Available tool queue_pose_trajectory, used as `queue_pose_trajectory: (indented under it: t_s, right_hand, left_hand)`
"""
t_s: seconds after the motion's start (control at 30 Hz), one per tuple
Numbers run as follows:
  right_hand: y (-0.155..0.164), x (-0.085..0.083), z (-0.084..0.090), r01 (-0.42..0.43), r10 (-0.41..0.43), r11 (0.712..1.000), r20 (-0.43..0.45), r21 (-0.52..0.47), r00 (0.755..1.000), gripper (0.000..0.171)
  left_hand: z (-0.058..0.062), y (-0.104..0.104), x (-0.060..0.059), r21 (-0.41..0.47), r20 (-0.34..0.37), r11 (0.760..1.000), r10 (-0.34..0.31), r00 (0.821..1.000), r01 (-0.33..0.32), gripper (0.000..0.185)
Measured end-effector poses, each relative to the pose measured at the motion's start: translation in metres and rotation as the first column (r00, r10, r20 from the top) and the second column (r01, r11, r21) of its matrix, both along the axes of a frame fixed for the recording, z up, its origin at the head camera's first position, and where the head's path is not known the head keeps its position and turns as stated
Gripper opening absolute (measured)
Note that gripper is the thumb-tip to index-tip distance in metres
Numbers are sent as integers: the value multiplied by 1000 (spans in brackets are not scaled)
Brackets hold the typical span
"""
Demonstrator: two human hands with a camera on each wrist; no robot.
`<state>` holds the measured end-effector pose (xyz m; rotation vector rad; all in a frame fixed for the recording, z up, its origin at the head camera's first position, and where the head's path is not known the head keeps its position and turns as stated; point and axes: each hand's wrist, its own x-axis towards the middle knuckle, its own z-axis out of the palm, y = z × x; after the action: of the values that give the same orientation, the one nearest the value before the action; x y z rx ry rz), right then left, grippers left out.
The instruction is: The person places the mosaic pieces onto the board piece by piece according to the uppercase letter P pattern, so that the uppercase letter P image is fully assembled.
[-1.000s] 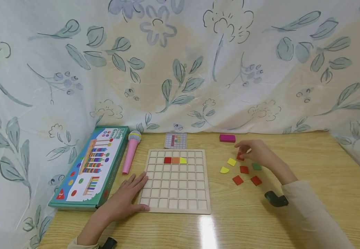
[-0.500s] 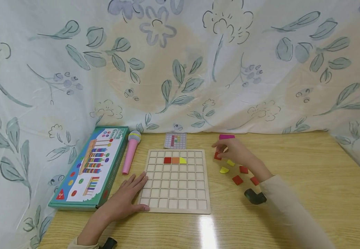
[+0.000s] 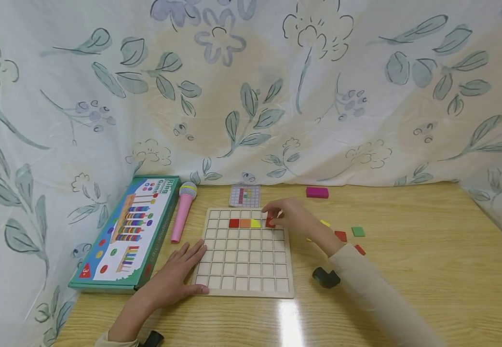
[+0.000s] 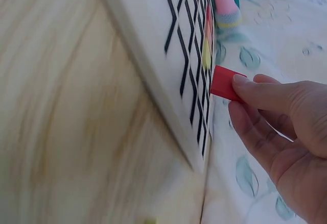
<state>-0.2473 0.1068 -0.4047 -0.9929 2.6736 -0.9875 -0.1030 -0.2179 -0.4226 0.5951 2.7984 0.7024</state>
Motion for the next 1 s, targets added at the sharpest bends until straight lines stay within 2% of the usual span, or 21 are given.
queue_pose_trajectory:
  t_s: [0.27, 0.43, 0.57, 0.7, 1.0]
  right_hand:
    - [-34, 3, -3, -74, 74, 997, 9, -37, 997, 29]
    - [-52, 4, -6, -108, 116, 984, 45, -143, 992, 27]
    - [-68, 5, -8, -130, 146, 974, 74, -186, 987, 25]
    - [-80, 5, -11, -123, 140, 976, 82, -182, 987, 26]
    - [-92, 10, -14, -60, 67, 994, 77, -90, 995, 23]
  left_hand:
    - [-1, -1, 0, 1, 2, 1000, 7, 1000, -7, 96]
    - [-2, 0, -1, -4, -5, 1000, 4, 1000, -4, 95]
    - [-3, 0, -1, -12, -10, 1000, 3, 1000, -3, 95]
    - [-2, 0, -1, -7, -13, 1000, 1, 1000, -1, 94]
    - [-3, 0, 0, -3, -17, 1000, -1, 1000, 1, 94]
